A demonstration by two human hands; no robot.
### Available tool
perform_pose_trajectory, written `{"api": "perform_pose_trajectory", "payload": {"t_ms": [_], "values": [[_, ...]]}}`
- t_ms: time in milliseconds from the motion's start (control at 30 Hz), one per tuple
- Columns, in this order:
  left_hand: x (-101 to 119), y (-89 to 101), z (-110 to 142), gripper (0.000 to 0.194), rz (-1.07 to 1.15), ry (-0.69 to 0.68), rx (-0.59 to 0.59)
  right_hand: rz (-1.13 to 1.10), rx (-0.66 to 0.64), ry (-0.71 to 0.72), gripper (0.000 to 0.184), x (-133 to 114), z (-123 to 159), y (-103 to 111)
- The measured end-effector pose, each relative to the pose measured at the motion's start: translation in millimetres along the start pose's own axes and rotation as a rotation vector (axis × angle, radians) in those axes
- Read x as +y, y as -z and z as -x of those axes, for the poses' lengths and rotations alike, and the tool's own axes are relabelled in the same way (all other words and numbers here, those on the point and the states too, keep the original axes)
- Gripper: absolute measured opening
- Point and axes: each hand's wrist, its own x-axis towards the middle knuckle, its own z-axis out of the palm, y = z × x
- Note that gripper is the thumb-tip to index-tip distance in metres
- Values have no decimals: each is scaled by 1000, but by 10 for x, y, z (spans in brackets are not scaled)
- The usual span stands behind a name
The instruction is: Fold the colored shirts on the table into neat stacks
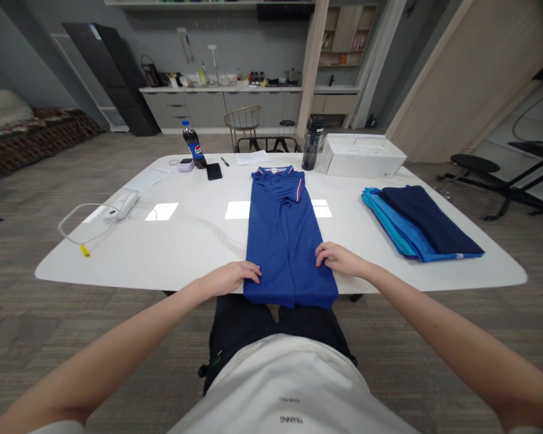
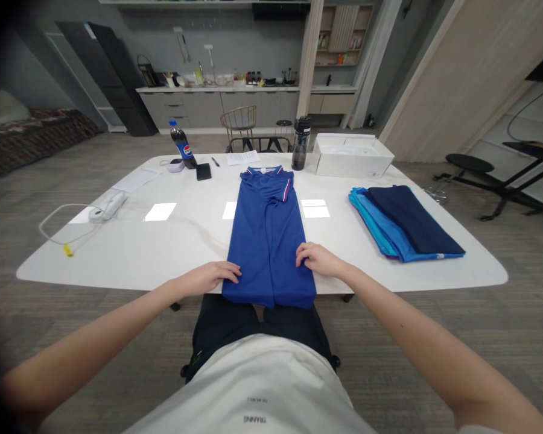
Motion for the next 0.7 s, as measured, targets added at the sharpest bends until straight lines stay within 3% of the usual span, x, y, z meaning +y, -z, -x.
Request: {"api": "perform_pose_trajectory", "payload": {"t_ms": [200,367,500,600,700], "values": [[-53,-21,67,38,111,27,-11,21,-108,-83,23,71,304,120],[22,4,7,30,91,3,-6,66,-112,-60,12,55,257,43],[109,119,-118,28,189,49,34,-117,-176,-87,15,-35,117,207],[69,330,-379,24,419,168,243,-353,-116,-203,21,-60,-141,473],[-183,609,-811,32,703,280,572,-570,138,-319,27,102,-572,687]]}}
